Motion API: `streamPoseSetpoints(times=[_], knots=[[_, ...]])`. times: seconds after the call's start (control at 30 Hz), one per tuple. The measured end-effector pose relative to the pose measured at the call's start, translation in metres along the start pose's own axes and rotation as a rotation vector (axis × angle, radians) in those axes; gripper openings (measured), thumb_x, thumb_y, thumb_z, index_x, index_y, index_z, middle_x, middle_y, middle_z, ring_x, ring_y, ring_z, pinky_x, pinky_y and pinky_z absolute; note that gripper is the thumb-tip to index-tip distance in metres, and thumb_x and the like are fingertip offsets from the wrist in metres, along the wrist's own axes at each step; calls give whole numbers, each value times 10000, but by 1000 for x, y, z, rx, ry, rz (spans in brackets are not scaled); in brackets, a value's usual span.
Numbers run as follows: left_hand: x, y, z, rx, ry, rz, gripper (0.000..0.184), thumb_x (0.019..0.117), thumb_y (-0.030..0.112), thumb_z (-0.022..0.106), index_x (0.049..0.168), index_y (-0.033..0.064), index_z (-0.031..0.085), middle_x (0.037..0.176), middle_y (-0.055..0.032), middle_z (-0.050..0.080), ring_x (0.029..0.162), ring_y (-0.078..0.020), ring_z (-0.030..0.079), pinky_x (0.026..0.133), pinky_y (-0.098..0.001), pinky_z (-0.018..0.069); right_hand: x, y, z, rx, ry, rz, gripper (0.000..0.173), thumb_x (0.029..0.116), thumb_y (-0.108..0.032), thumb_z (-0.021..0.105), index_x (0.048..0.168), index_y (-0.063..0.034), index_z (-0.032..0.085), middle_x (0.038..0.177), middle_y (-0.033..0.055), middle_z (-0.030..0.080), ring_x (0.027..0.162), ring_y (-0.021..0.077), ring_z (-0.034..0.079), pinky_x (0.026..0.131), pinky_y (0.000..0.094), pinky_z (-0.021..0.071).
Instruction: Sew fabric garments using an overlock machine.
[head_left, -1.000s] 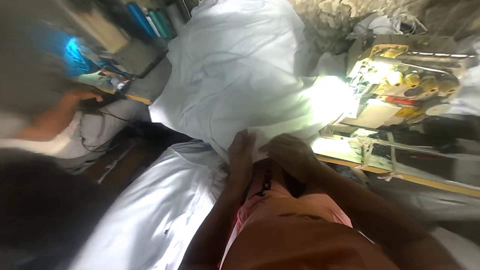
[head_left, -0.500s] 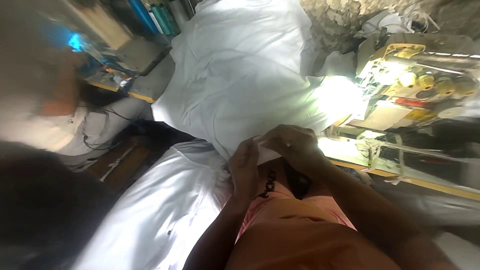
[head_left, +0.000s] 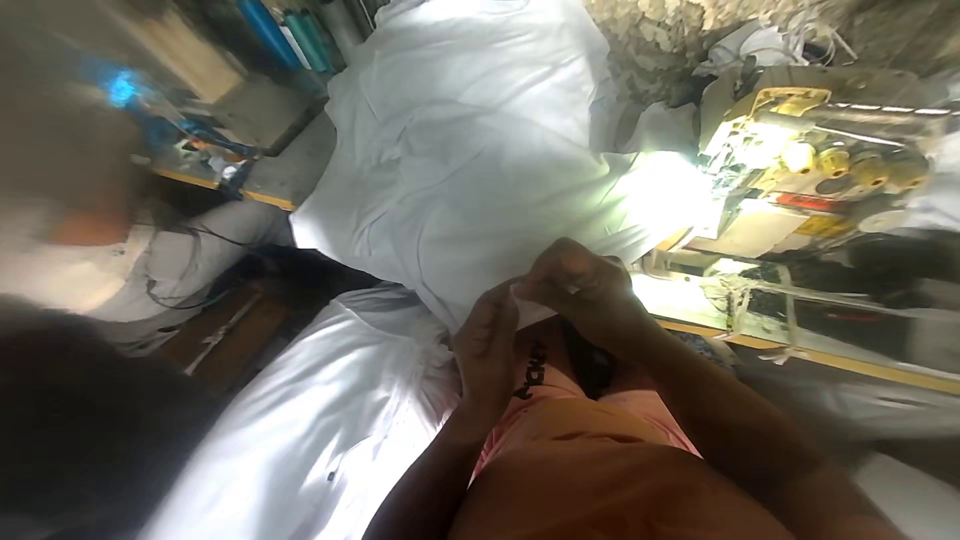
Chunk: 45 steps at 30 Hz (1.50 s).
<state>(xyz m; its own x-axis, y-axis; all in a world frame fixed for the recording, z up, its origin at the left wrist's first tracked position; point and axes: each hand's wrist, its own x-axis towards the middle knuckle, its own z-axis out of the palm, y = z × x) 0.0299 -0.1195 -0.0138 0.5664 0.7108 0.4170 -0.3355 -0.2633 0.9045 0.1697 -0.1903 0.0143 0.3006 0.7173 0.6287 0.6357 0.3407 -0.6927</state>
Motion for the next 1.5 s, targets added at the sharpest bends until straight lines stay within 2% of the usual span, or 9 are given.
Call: streamPoseSetpoints(times=[0.4,0.53,0.6,0.67,0.73,0.83,1.03,1.27,1.5], knots=[[21,21,13,123,-143,147,164,1029,152,594,1059,187,751,1032,146,748,932,19,696,834,-190,582,-27,-8,-36,-54,84,-44,172,1022,-203,598,1008,-35,630,851,15,688,764,67,651,758,324,542],[11,32,39,38,-595,110,191,1058,264,536,1008,177,698,924,151,721,860,102,659,766,-111,554,-79,5,-77,-312,317,117,502,1047,-429,505,724,-81,668,856,55,712,1017,171,661,1017,398,458],[1,17,58,-86,-940,-67,212,1033,112,553,995,-35,701,876,15,712,826,103,613,773,-83,500,-120,11,-84,-308,355,404,566,1031,-525,482,849,-51,734,1210,132,689,1273,231,564,1080,451,424],[-12,-15,77,-71,-1178,-286,206,1020,70,562,1017,-84,698,876,-35,688,795,74,583,762,-95,476,-154,14,-76,-122,377,739,495,958,-472,616,1156,-23,684,1427,87,556,1199,110,582,963,348,518],[-24,-47,89,76,-1295,-412,230,1023,116,574,1035,-68,712,909,-74,702,818,5,608,791,-165,490,-172,19,-57,168,496,977,593,889,-182,751,1382,-3,474,1223,96,659,934,113,694,796,316,594],[-31,-76,99,234,-1338,-514,264,1033,180,575,1043,-42,717,918,-81,697,829,-52,607,805,-250,487,-174,29,-44,491,616,1171,496,962,5,607,1406,33,387,1011,104,678,834,91,674,775,271,565],[-21,-62,106,19,-1305,-586,189,1017,126,602,1018,-15,728,873,25,698,789,67,601,756,-129,492,-113,81,-94,966,776,1205,239,1083,-279,454,1176,-101,583,889,33,678,765,114,677,683,307,587],[10,-11,78,-218,-1215,-436,138,993,45,605,990,-37,716,838,43,710,767,111,601,723,-77,496,-73,83,-120,867,867,974,108,1021,-16,513,952,-97,536,701,-9,620,515,38,572,493,184,506],[-2,-53,86,63,-1319,-642,190,1019,138,603,1015,1,735,854,44,692,765,81,586,724,-115,479,-82,94,-109,999,808,1101,126,1067,-211,508,1078,-118,592,813,9,667,683,79,665,617,245,578]])
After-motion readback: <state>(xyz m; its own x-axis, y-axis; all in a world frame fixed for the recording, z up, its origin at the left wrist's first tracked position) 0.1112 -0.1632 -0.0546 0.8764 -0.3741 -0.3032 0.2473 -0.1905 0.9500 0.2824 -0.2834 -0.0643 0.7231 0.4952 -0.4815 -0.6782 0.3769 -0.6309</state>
